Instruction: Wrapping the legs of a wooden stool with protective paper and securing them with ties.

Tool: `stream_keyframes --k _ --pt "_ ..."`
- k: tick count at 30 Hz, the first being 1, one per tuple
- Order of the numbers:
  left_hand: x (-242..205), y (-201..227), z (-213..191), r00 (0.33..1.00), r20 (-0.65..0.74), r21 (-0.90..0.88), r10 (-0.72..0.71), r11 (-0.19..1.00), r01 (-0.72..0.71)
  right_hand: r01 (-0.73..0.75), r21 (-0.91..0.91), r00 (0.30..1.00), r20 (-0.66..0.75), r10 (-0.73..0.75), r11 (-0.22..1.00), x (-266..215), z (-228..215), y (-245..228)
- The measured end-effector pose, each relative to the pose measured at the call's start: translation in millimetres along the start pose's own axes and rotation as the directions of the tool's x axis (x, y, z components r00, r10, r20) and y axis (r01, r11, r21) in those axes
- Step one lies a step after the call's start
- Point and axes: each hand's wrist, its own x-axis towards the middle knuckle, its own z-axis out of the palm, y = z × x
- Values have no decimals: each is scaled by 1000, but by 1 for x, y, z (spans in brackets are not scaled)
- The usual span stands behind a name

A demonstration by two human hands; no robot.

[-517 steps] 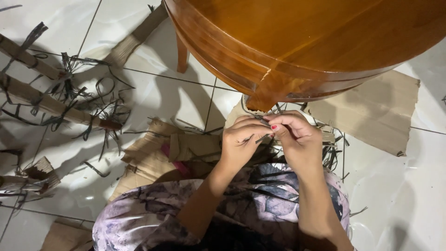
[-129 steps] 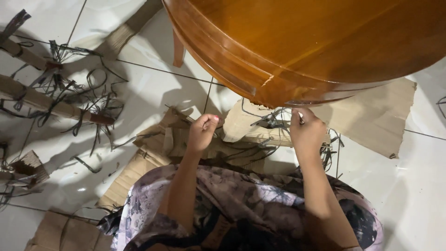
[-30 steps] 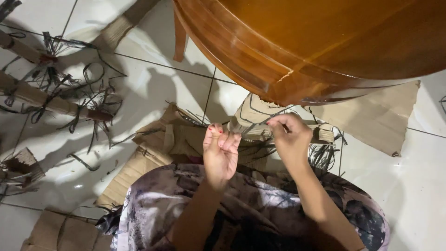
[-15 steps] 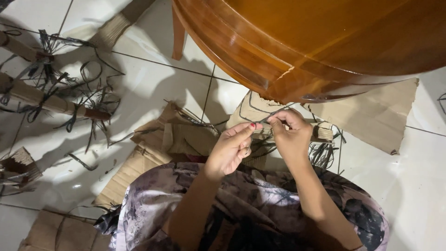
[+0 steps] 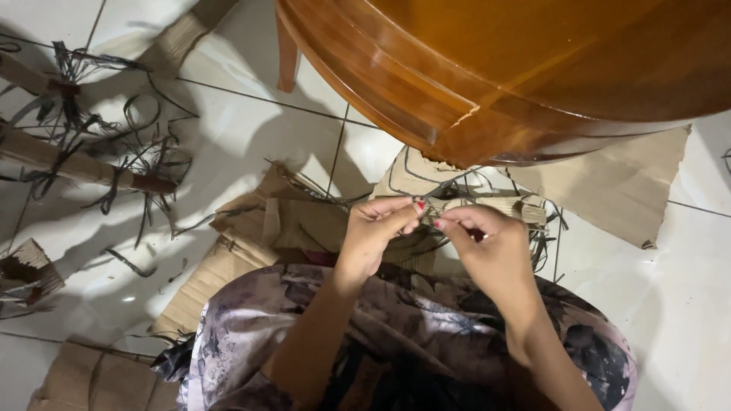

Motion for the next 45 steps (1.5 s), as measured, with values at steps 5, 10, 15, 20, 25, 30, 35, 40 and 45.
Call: stream_keyframes --k 5,10,15,20,25,30,35,40,45 --pt "-1 7 6 996 -22 -57 -87 995 85 24 43 1000 -2 -24 999 -11 12 -1" --pt "3 4 3 999 21 -67 -29 997 30 23 120 984 172 -43 992 -13 15 9" --pt "0 9 3 998 60 -33 15 999 -13 -168 155 926 363 102 973 -3 15 26" --pt "-3 16 4 996 91 -52 21 999 -17 -385 497 899 393 194 778 -1 28 42" --pt "-5 18 6 995 78 -5 55 998 -55 -356 721 935 271 231 595 -4 39 46" --pt "-9 20 6 991 59 105 123 986 -128 -45 671 999 12 51 740 -2 43 30" --pt "-15 21 3 979 38 237 202 950 -206 233 501 971 -169 -170 834 1 44 20" --pt "-19 19 -3 958 38 344 284 897 -279 294 448 949 -244 -201 845 3 50 24" --pt "-22 24 2 950 72 336 304 889 -310 582 189 803 -288 -522 791 9 54 37"
